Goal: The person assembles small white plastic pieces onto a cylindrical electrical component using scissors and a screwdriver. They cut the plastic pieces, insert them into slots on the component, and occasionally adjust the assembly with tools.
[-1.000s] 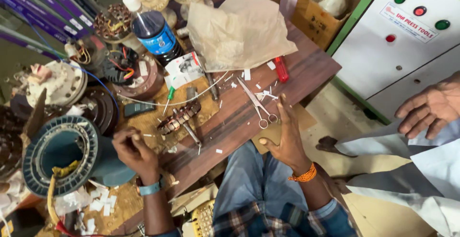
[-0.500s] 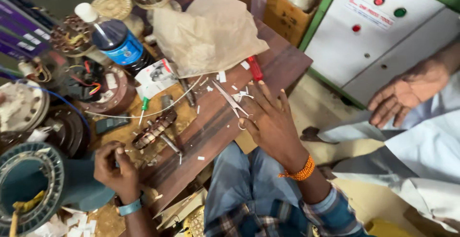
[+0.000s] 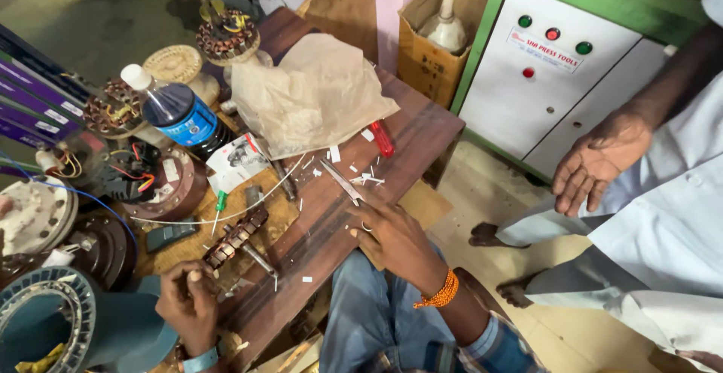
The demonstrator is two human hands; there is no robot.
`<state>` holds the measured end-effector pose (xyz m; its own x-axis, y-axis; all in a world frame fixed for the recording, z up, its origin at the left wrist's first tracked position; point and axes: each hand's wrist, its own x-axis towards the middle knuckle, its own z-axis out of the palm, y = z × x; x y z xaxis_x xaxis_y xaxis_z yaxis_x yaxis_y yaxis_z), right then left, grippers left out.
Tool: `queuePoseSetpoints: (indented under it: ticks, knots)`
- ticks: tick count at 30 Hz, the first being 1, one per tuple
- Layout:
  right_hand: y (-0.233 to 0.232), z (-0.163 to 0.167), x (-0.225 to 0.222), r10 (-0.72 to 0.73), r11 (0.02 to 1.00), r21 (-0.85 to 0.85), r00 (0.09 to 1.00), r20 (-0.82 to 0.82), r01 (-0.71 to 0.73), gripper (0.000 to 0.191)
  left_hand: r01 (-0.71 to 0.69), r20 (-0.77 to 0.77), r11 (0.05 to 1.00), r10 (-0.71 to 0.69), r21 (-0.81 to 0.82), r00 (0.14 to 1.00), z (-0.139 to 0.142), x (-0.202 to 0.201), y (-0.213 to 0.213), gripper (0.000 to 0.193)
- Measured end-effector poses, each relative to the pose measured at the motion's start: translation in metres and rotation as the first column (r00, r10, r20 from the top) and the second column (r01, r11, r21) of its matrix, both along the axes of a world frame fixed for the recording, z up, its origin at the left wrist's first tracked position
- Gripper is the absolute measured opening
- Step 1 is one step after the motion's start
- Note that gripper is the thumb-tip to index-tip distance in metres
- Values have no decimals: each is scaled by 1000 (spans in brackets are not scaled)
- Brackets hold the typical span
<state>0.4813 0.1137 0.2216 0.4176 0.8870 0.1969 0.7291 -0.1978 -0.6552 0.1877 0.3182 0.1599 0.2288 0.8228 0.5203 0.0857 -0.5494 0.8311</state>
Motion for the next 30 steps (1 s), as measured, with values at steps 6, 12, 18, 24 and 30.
queuePoseSetpoints:
  ticks: [6, 12, 18, 24, 30]
  knots:
    - [4, 26, 0, 168, 962, 194, 975, 144, -194, 24, 67, 39, 987, -73, 144, 997, 20, 5, -2, 15]
    - [-44, 64, -11, 268, 951, 84, 928, 258, -298, 35, -27, -164, 958, 77, 285, 984, 18, 1, -4, 8]
    - [-10, 46, -11, 54, 992, -123, 989, 136, -37, 32, -74, -215, 930, 161, 361, 963, 15, -2, -1, 5]
    - [-60, 60, -14, 563, 794, 237, 824, 60, -560, 25, -82, -287, 969, 149, 235, 946, 20, 3, -5, 10]
    - [-38, 43, -16, 397, 881, -217, 906, -146, -421, 25, -24, -186, 961, 77, 275, 979, 9, -2, -2, 5]
